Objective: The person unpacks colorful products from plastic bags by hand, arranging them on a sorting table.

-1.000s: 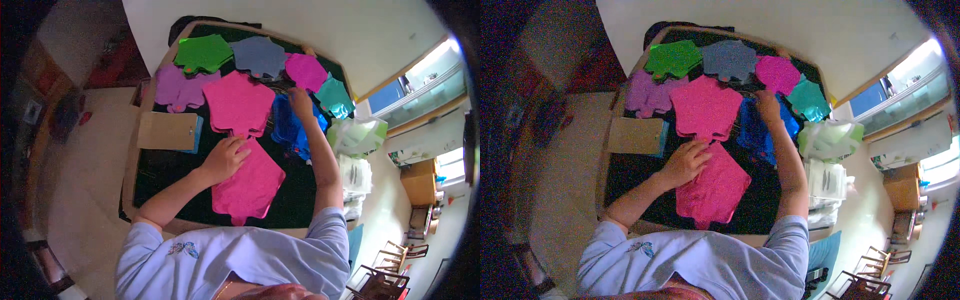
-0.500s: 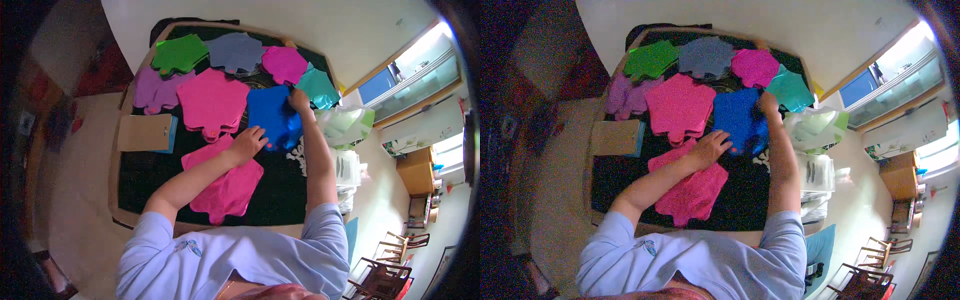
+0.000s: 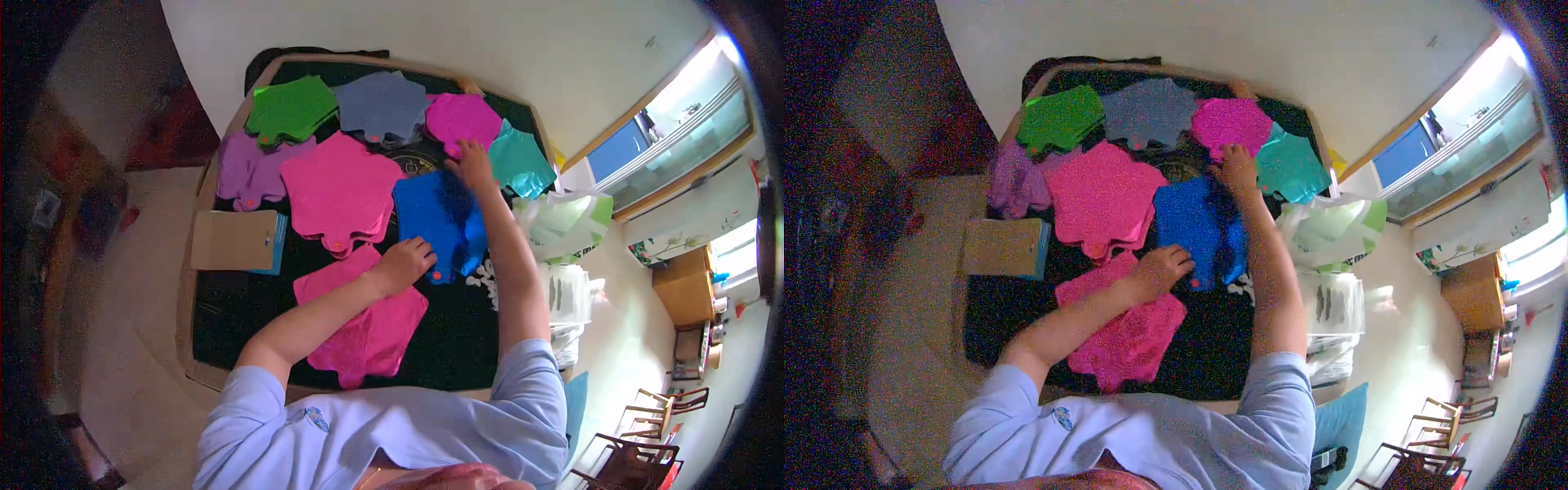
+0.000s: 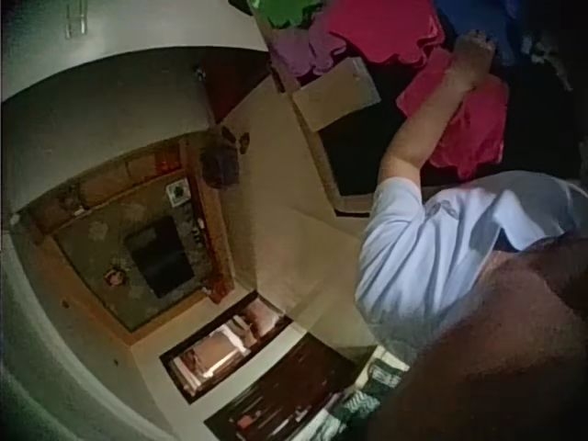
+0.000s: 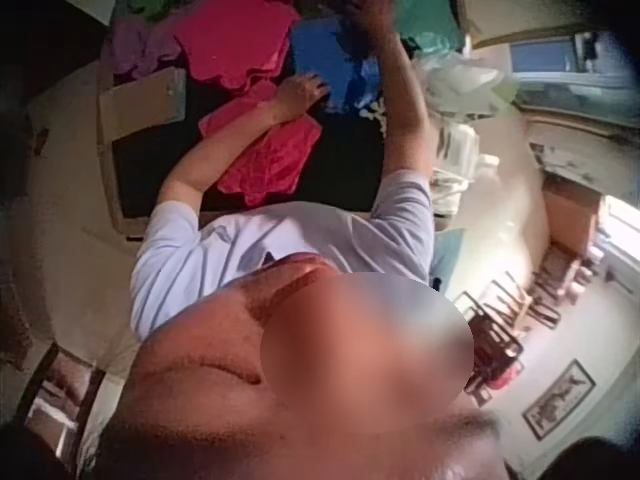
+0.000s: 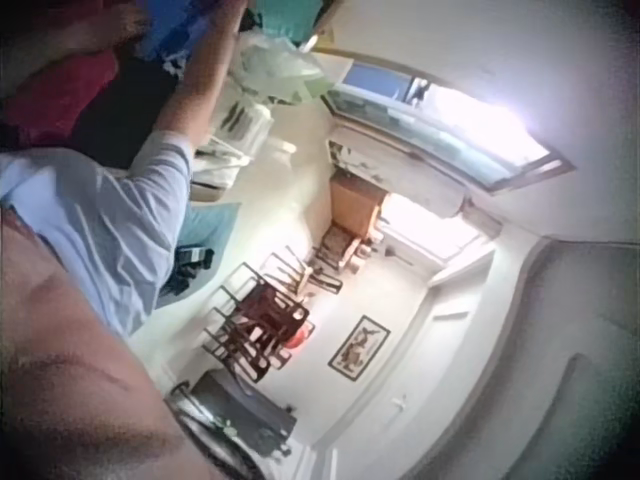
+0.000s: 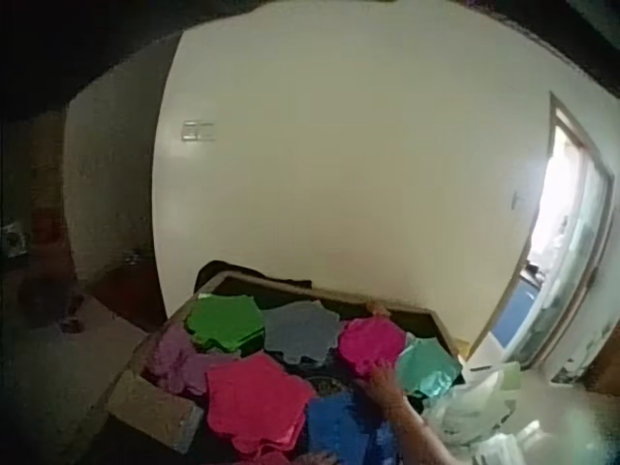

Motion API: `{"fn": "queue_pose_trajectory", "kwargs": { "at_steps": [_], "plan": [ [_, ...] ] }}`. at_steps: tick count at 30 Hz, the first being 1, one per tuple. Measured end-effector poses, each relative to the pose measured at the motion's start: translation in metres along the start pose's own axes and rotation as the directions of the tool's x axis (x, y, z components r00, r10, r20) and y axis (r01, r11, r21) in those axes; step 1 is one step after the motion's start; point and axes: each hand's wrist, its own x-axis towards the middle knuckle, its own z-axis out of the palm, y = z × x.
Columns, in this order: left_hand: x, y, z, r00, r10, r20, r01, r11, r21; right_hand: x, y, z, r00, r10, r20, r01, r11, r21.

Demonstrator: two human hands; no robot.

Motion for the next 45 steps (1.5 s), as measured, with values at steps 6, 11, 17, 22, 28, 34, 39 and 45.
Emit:
{"fn": "queue_pose_trajectory", "kwargs": {
  "at_steps": [6,11,17,22,28,34,39,45],
  "plan": [
    [0.000,0.001,-0.007,0.995,-0.014,0.103,0.022,0.997,-0.072,0.036,0.010,0.001,0.882,0.155,0.444,-0.114,0.986,-0.118],
    [0.001,-0.002,-0.007,0.992,-0.037,0.123,0.050,0.994,-0.101,0.038,0.028,0.018,0.926,-0.011,0.376,0.010,1.000,0.003],
    [0.003,-0.006,-0.005,0.990,-0.028,0.138,0.047,0.990,-0.137,0.050,0.033,0.026,0.891,-0.140,0.431,0.153,0.988,0.004],
    [0.004,-0.005,-0.004,0.988,0.002,0.157,0.014,0.995,-0.101,0.044,0.037,0.047,0.958,-0.160,0.236,0.187,0.978,-0.093],
    [0.002,-0.008,0.002,0.991,0.025,0.133,-0.012,0.995,-0.098,0.049,0.030,0.042,0.977,0.016,0.214,0.014,0.991,-0.137],
    [0.001,-0.011,0.009,0.992,0.015,0.127,-0.002,0.995,-0.102,0.035,0.009,0.031,0.983,-0.020,0.181,0.025,0.999,-0.027],
    [0.001,-0.012,0.012,0.996,-0.005,0.090,0.015,0.994,-0.106,0.024,-0.002,0.014,0.951,-0.012,0.310,-0.004,0.999,0.052],
    [0.006,-0.010,0.011,0.999,0.034,-0.041,-0.038,0.994,-0.100,0.018,0.081,-0.015,0.966,0.115,0.233,-0.153,0.976,0.153]
  ]
}}
